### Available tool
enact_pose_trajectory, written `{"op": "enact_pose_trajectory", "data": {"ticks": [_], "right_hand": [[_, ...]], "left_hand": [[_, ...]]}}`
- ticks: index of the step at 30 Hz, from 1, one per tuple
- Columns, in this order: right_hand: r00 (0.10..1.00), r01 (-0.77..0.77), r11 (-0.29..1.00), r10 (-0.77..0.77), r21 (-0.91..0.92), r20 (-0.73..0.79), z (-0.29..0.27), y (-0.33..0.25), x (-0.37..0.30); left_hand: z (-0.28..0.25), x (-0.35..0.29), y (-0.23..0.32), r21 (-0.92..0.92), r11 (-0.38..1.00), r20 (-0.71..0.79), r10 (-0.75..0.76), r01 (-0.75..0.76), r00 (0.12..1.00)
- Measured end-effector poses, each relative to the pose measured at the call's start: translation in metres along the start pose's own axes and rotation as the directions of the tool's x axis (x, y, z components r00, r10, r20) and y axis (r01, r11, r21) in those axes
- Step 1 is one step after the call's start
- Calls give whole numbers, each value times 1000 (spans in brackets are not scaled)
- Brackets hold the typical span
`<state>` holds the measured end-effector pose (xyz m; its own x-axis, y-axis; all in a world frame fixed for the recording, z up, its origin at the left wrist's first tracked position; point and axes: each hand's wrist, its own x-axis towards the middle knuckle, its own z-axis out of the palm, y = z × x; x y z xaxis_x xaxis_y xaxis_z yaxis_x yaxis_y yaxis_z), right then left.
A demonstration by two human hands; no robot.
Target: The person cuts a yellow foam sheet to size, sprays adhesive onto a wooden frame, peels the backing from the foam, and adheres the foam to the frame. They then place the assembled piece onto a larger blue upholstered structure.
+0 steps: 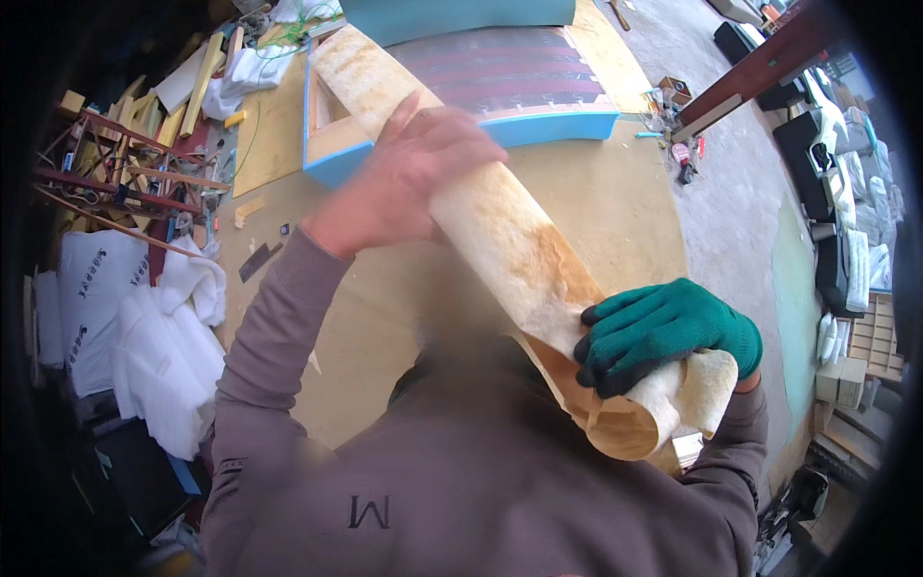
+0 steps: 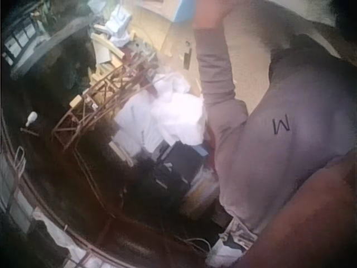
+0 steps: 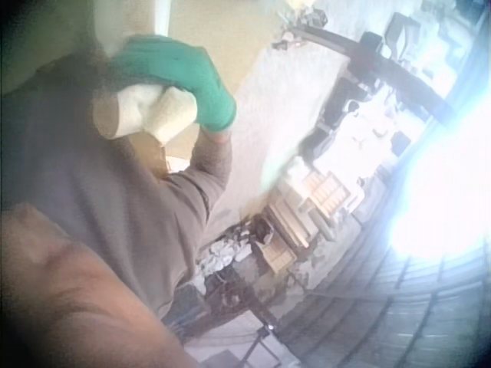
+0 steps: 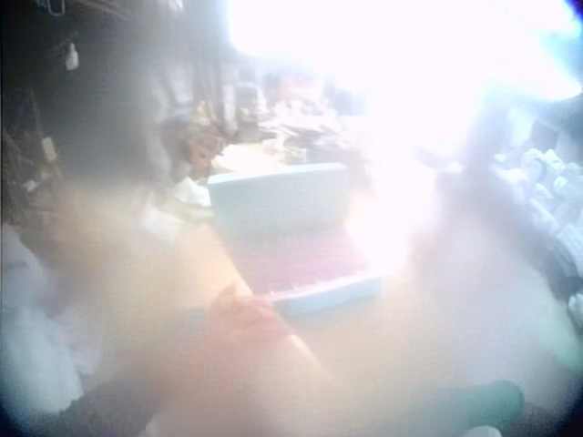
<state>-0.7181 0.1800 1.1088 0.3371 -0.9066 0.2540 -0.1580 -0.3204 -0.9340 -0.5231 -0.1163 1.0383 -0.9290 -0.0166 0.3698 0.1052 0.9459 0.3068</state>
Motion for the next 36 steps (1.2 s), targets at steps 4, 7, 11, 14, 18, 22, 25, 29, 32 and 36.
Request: {"op": "enact_pose_trajectory", "data": {"ticks": [4,7,11,14,18,22,25,29,32,36], "right_hand": [[988,-14,998,4,-64,-156,19,-18,-12],[966,-87,994,101,65,-240,25,-35,-17],[895,-138,977,51,-166,-443,46,-77,-36],[813,-285,943,144,-170,-565,64,-96,-65],[621,-325,923,42,-208,-782,111,-107,-140],[27,-931,340,-308,-136,-951,176,-174,-253],[-344,-418,891,-334,-176,-878,234,-197,-341],[-453,-115,990,20,81,-891,290,-116,-484],[-521,-557,655,203,510,-829,342,-59,-553],[-513,-818,304,0,489,-858,320,-6,-501]], "left_hand": [[4,4,-6,-15,996,33,93,-92,995],[10,10,-5,-19,991,23,131,-130,991],[8,20,-4,-25,992,8,126,-126,992],[12,34,-1,-30,987,9,160,-160,987],[24,55,5,-41,965,2,260,-259,966],[18,74,-7,10,975,30,224,-224,974],[12,80,-12,24,978,66,204,-205,977],[18,89,7,6,960,78,278,-280,957],[20,100,28,36,976,122,209,-215,970],[20,106,58,94,976,165,178,-195,970]]}}
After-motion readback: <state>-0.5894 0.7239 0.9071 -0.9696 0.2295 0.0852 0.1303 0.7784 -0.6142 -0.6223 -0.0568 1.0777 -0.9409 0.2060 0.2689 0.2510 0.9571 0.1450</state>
